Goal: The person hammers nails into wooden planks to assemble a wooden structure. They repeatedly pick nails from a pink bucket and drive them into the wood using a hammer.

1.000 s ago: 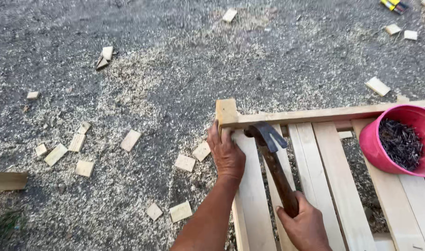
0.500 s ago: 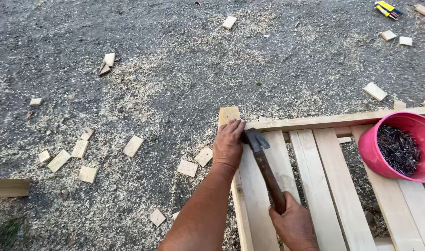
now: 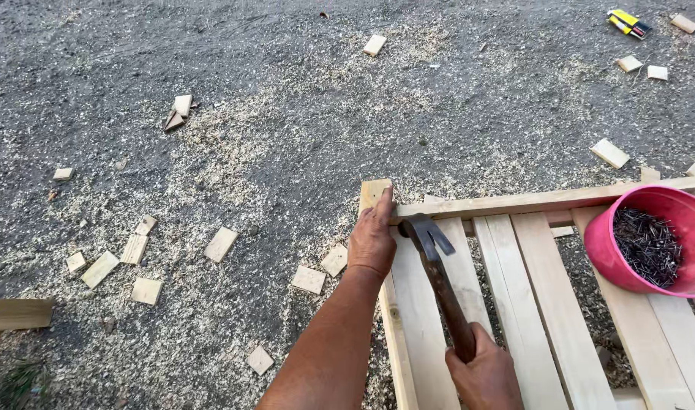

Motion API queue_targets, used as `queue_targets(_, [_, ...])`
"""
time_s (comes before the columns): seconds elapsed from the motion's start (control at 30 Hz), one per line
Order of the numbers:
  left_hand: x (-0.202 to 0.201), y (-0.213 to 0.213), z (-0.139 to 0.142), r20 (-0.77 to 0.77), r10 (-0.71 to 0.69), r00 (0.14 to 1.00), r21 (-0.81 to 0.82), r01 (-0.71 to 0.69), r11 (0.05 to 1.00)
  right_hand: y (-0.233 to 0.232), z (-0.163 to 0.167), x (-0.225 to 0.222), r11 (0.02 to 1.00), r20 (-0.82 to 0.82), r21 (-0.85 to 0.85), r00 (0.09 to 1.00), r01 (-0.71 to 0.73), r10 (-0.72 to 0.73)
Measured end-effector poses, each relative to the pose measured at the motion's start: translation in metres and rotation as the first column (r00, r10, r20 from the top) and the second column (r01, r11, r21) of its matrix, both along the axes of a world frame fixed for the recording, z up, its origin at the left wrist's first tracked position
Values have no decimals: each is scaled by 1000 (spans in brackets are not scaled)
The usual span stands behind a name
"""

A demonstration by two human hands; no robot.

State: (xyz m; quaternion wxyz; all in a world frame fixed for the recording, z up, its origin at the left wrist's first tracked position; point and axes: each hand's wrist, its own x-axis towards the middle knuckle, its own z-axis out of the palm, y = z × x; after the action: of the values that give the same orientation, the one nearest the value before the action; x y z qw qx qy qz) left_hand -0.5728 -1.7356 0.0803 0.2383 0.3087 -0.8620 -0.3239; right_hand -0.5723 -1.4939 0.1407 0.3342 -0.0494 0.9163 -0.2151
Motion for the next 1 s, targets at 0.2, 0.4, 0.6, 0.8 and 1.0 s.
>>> queue_targets(0.2, [-3, -5, 12, 199, -38, 979, 204, -4, 979, 2, -15, -10, 996, -29, 61, 997, -64, 66])
queue_targets(0.4, [1, -2, 22, 209, -17, 978, 160, -17, 987, 5, -13, -10, 997, -55, 7, 996, -73, 73])
queue_targets(0.6, [-4, -6, 20, 191, 13, 982, 191, -50, 980, -1, -3, -14, 979, -78, 107, 980, -174, 183])
queue_targets(0.8, [-4, -5, 14, 109, 2, 994, 111, -14, 994, 6, -13, -19, 984, -104, 35, 978, -177, 179])
queue_targets(1.0, [-8, -15, 31, 213, -15, 977, 187, -25, 982, 8, -12, -25, 992, -134, 56, 984, -113, 120])
